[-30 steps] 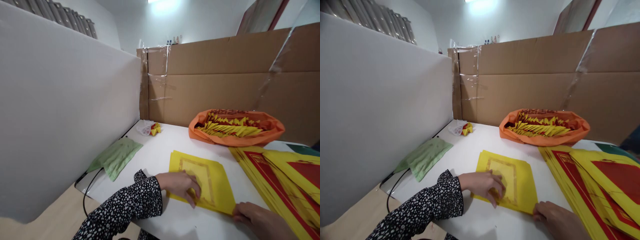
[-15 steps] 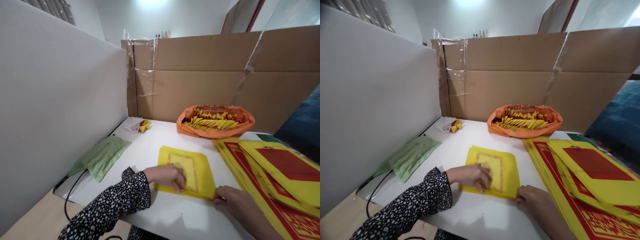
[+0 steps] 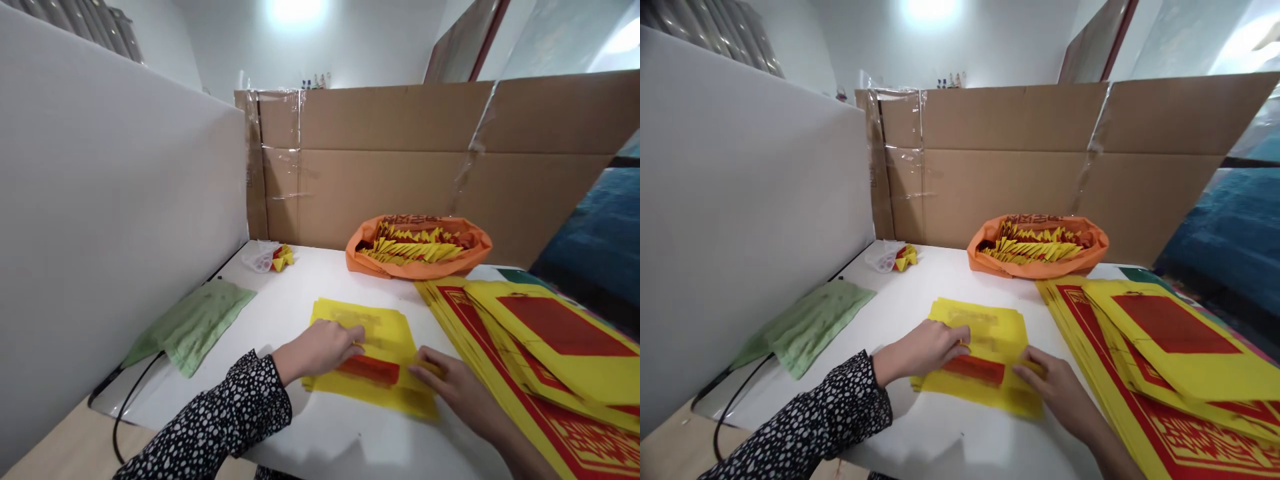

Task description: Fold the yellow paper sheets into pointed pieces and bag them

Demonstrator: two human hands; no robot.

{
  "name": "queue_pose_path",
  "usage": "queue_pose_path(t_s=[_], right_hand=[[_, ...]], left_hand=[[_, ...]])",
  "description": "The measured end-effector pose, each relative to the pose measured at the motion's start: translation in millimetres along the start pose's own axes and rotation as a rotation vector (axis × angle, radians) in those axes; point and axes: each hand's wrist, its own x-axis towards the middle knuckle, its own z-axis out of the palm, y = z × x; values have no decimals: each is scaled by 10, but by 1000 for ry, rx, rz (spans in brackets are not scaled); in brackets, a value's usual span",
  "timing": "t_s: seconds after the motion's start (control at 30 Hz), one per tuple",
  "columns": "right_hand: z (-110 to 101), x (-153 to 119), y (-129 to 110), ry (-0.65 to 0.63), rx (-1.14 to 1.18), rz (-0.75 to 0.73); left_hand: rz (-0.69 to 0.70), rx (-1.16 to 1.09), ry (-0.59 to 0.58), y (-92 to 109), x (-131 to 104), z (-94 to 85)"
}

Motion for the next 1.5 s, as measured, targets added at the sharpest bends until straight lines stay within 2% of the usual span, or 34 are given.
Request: queue_pose_path(t_s=[0.1,0.17,0.27,0.37,0.5,0.67,0.87,1.03,1.23,1.5], right_hand=[[68,271,46,62,-59,43],[140,464,136,110,-130,57],[233,678,273,157,-195,60],[282,772,356,159,-198,68],[303,798,392,142,-176,48],[315,798,419,124,-141,22],[301,803,428,62,-65,22],[312,797,420,77,-97,57],[350,821,431,87,-135,81],[379,818,459,105,-148,104]], left_hand=[[-4,211,138,-15,70,120],[73,306,187,-9,119,267],[156,276,153,3,166,514],[104,183,109,-12,175,711],[26,141,86,-32,151,854],[-8,159,84,14,138,905],[-11,198,141,38,171,927],[-53,126,80,32,147,971],[-115,78,20,86,146,944],[-119,86,59,60,159,1050]])
